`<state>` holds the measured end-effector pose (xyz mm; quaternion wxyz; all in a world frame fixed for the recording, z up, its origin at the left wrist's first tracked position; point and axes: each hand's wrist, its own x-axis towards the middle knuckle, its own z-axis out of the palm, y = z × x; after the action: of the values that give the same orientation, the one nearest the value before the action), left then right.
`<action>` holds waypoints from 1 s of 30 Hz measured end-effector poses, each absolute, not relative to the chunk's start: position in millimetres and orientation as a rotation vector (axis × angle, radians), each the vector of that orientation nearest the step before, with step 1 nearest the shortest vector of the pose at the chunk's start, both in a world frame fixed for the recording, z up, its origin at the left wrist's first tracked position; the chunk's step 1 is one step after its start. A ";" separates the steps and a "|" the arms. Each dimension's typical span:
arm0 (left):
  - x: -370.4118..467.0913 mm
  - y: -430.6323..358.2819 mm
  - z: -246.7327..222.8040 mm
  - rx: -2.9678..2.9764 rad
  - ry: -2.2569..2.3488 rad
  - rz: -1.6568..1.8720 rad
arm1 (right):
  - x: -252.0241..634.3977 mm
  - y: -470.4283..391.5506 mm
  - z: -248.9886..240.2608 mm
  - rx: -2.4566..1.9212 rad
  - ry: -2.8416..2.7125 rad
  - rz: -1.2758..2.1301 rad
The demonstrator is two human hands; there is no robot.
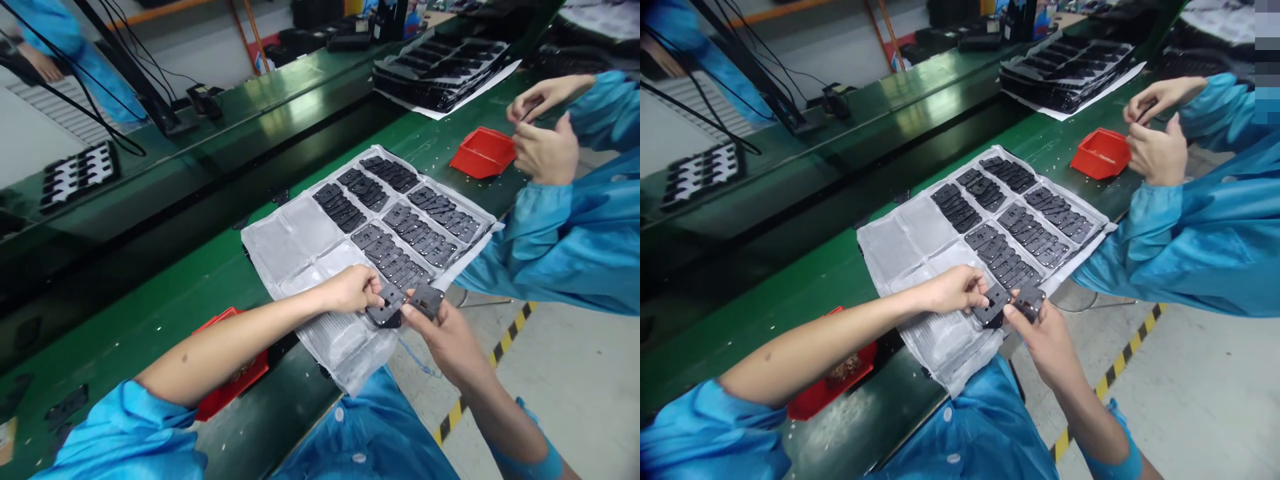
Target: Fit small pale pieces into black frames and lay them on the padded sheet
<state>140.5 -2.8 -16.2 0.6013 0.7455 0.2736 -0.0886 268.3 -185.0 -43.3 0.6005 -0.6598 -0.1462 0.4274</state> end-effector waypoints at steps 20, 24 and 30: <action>152.8 6.4 -12.6 1.921 0.678 -0.404 | 294.9 -201.1 -47.9 -1.616 -0.245 0.856; 151.2 5.8 -2.5 2.081 0.739 -0.248 | 285.4 -197.8 -51.9 -1.544 -0.251 0.861; 147.9 -0.7 0.4 1.726 0.575 -0.149 | 263.9 -178.2 -49.3 -1.439 -0.297 0.918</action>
<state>147.9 -0.7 0.4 0.6115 0.7481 0.2493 -0.0647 263.9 -178.2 -49.3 0.6478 -0.6326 -0.1306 0.4038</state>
